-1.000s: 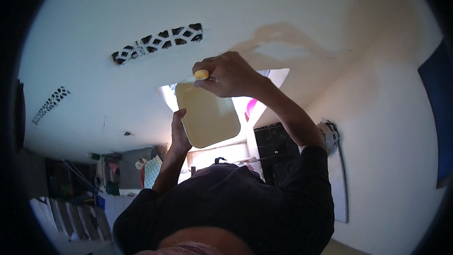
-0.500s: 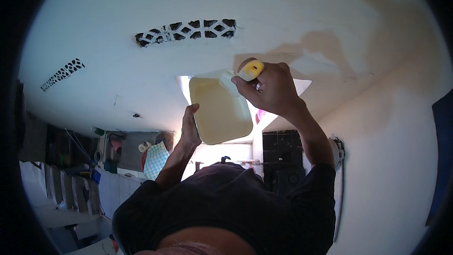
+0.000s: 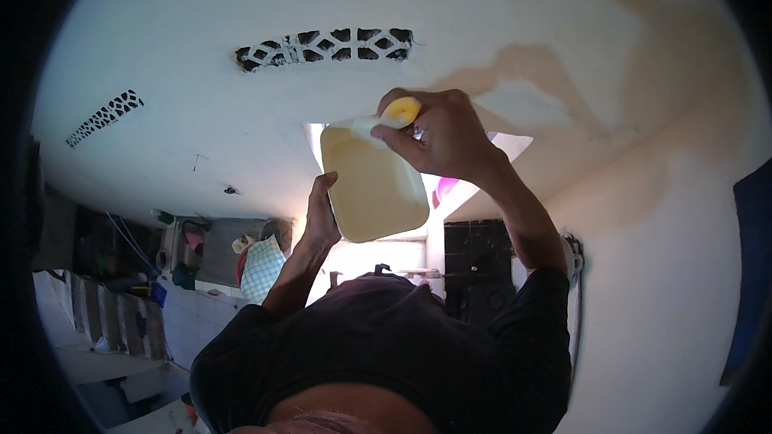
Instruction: The person paints a section of a white ceiling using a brush, frequently dipping the brush into a plastic container held in their other hand.
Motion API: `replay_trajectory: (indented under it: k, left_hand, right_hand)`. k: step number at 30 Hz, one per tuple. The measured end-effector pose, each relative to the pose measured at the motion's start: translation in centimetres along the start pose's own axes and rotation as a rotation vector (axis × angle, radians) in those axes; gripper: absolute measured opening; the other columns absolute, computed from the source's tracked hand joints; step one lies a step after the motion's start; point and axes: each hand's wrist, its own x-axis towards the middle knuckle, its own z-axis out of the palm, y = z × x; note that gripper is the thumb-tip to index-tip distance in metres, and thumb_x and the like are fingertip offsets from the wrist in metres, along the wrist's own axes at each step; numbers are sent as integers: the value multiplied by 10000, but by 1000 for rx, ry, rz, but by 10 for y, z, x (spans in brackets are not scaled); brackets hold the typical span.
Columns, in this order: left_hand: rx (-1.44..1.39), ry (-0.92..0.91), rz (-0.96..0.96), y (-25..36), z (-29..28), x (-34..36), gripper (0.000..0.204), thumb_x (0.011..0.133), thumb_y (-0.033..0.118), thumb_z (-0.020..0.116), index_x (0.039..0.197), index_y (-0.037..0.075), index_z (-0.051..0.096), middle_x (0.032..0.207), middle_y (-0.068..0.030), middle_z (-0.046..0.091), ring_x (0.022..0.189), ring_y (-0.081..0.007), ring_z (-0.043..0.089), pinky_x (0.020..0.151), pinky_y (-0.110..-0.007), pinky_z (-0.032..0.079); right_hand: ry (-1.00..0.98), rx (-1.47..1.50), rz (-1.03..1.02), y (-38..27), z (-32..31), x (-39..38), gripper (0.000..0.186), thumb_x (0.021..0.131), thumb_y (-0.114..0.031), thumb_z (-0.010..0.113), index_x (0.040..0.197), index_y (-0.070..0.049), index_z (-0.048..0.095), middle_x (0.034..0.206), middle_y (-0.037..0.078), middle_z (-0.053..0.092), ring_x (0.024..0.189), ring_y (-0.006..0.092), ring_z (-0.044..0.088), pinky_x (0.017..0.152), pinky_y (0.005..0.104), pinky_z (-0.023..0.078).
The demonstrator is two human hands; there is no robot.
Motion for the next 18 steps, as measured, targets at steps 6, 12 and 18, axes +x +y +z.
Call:
replay_trajectory:
  k: [6, 12, 18]
  left_hand:
    - [-23, 39, -23, 4, 7, -1, 465, 974, 298, 378, 1277, -41, 480, 1154, -160, 609, 1061, -240, 618, 932, -375, 508]
    - [34, 0, 4, 17, 9, -2, 489, 958, 311, 379, 1289, -37, 471, 1165, -172, 600, 1088, -254, 598, 945, -400, 488]
    - [40, -3, 36, 13, 4, 2, 501, 945, 320, 400, 1290, -36, 472, 1173, -167, 594, 1090, -256, 590, 944, -394, 473]
  right_hand:
    - [-18, -119, -38, 23, 12, 4, 201, 796, -197, 784, 922, -85, 675, 811, 96, 699, 719, 273, 688, 646, 332, 533]
    - [122, -160, -139, 13, -5, 10, 196, 811, -188, 770, 927, -70, 666, 693, 90, 669, 587, 249, 667, 560, 321, 516]
    - [122, -147, 60, -4, 0, -5, 208, 816, -187, 748, 749, -31, 628, 575, 88, 618, 472, 225, 617, 478, 303, 479]
